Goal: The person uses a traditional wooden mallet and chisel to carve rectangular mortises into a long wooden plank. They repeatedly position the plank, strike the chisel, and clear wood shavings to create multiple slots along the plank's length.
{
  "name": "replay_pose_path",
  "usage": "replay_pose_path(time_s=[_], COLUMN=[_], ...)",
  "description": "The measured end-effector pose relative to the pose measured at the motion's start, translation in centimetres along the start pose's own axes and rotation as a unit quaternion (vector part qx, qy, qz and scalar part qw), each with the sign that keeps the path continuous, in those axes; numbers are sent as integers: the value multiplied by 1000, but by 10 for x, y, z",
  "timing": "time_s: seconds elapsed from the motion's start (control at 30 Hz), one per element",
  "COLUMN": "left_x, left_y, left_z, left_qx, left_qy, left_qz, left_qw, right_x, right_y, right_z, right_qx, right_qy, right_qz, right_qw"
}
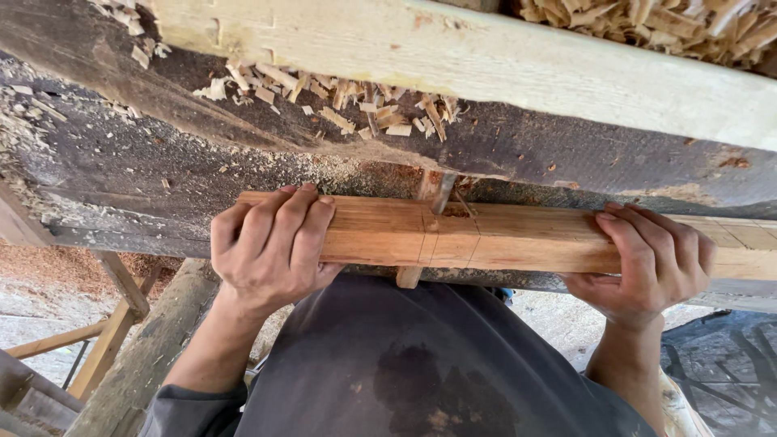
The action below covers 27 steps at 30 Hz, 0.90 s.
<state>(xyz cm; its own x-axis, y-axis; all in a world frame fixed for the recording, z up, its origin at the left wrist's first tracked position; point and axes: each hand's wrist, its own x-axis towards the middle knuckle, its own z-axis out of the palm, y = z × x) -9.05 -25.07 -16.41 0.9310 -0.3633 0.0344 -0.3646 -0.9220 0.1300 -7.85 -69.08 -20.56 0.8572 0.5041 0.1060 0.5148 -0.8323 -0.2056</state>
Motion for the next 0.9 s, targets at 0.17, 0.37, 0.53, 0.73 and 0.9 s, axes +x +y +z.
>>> replay_pose_path(time_s=[0.17,0.37,0.53,0.73,0.9], left_x=[4,9,13,12,8], left_y=[-3,-7,-9,-8,-3], left_z=[1,3,4,3,0], left_qx=[3,12,15,6,19], left_qy=[3,6,4,18,4], left_qz=[-1,5,6,14,1], left_qw=[1000,1000,1000,1000,1000], right_x=[2,5,8,8,5], right_y=[2,7,11,13,10], right_z=[2,4,6,6,5], right_qx=[-10,-24,-15,-10,-10], right_qy=[-13,4,13,17,15], right_qz=[6,-17,-18,-10,4], right_qw=[1000,1000,1000,1000,1000])
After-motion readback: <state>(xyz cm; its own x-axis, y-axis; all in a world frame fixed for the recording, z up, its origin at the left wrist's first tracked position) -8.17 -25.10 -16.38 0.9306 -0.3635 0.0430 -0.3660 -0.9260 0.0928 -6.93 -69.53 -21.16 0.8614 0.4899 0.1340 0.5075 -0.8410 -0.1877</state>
